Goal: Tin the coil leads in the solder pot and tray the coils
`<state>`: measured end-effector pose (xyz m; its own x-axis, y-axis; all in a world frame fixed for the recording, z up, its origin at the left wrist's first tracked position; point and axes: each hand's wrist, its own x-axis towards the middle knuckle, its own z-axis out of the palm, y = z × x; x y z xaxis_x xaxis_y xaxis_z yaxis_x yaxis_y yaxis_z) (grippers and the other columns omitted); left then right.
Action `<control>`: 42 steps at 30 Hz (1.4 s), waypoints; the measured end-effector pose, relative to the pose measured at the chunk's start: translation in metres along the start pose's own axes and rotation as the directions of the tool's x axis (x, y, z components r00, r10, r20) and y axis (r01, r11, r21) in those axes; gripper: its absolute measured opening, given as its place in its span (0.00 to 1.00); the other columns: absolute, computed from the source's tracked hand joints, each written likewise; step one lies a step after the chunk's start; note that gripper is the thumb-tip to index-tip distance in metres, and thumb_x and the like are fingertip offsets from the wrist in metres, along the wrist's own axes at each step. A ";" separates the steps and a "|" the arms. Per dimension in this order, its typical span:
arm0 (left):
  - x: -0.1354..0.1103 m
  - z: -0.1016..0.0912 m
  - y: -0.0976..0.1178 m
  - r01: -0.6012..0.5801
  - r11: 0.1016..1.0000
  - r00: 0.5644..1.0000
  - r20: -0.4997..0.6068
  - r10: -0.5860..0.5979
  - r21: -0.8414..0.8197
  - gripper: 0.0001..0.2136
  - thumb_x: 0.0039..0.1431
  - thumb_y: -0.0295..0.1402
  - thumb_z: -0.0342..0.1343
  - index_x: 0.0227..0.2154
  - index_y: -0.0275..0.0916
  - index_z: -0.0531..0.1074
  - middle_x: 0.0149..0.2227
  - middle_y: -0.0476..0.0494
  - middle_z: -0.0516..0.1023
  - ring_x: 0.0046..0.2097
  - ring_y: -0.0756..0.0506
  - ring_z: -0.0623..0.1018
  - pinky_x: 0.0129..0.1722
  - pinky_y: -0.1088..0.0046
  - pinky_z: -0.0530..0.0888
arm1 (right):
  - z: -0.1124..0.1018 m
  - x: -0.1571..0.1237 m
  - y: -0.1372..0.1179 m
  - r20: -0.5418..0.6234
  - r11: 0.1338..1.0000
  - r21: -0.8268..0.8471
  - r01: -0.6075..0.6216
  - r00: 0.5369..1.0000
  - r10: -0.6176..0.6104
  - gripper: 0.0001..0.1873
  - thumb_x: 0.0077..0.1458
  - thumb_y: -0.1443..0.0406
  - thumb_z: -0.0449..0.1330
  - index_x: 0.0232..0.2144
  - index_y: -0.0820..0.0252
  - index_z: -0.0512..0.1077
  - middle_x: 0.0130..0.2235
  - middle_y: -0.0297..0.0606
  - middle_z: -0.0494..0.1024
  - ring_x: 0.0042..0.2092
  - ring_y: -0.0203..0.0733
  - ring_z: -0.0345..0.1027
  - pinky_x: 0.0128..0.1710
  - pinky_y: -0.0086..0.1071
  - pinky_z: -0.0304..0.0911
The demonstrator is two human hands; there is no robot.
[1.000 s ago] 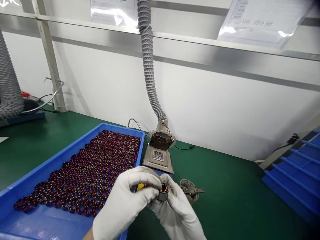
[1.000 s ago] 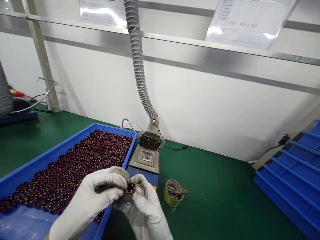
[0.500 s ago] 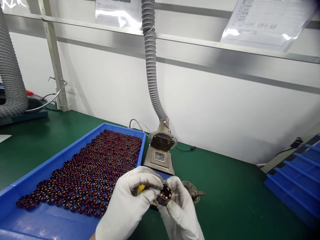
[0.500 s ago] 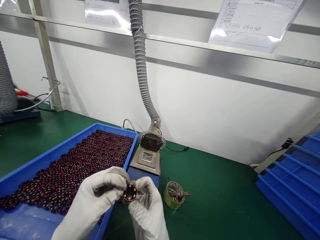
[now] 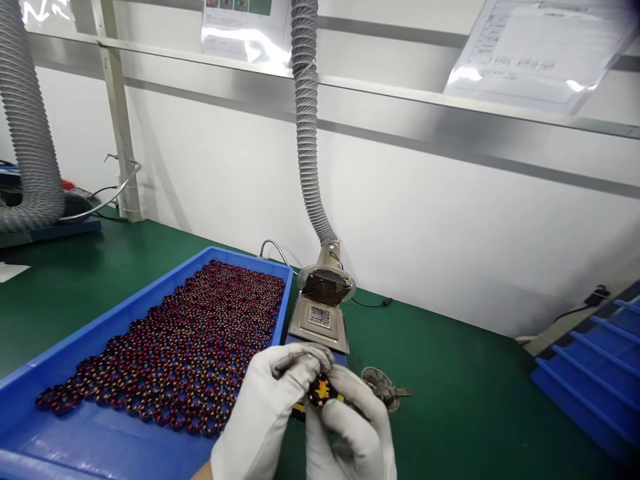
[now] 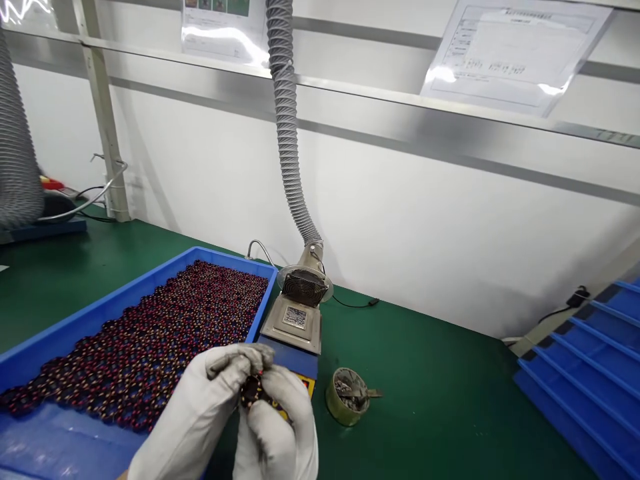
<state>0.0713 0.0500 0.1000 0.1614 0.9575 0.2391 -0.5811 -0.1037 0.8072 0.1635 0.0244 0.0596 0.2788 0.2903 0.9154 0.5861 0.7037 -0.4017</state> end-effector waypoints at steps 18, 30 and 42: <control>-0.003 -0.002 0.021 0.078 0.995 0.997 -0.010 -0.078 0.057 0.13 0.42 0.27 0.69 0.34 0.41 0.79 0.35 0.47 0.82 0.39 0.48 0.79 0.39 0.82 0.75 | -0.007 0.001 0.005 0.038 0.997 0.058 -0.051 0.998 0.048 0.24 0.44 0.79 0.63 0.39 0.45 0.71 0.44 0.34 0.75 0.45 0.44 0.71 0.43 0.38 0.70; 0.002 -0.007 0.023 0.018 0.999 0.998 -0.059 -0.020 -0.034 0.12 0.45 0.31 0.69 0.35 0.41 0.79 0.35 0.48 0.82 0.40 0.50 0.79 0.41 0.83 0.74 | 0.000 -0.001 0.004 -0.008 0.996 0.023 -0.084 0.996 0.084 0.17 0.48 0.77 0.61 0.34 0.50 0.69 0.42 0.35 0.74 0.43 0.42 0.71 0.43 0.39 0.68; 0.004 -0.014 0.017 -0.083 0.995 0.955 -0.288 0.066 -0.049 0.09 0.52 0.39 0.64 0.37 0.46 0.78 0.38 0.53 0.81 0.43 0.52 0.78 0.46 0.84 0.72 | -0.007 0.004 0.007 0.153 0.952 0.202 -0.228 0.968 0.199 0.20 0.47 0.79 0.61 0.38 0.52 0.65 0.43 0.36 0.73 0.45 0.39 0.71 0.42 0.33 0.69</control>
<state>0.0509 0.0558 0.1074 -0.1137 0.9854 0.1264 -0.6310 -0.1699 0.7569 0.1737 0.0255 0.0601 0.2701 0.5206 0.8099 0.3411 0.7349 -0.5861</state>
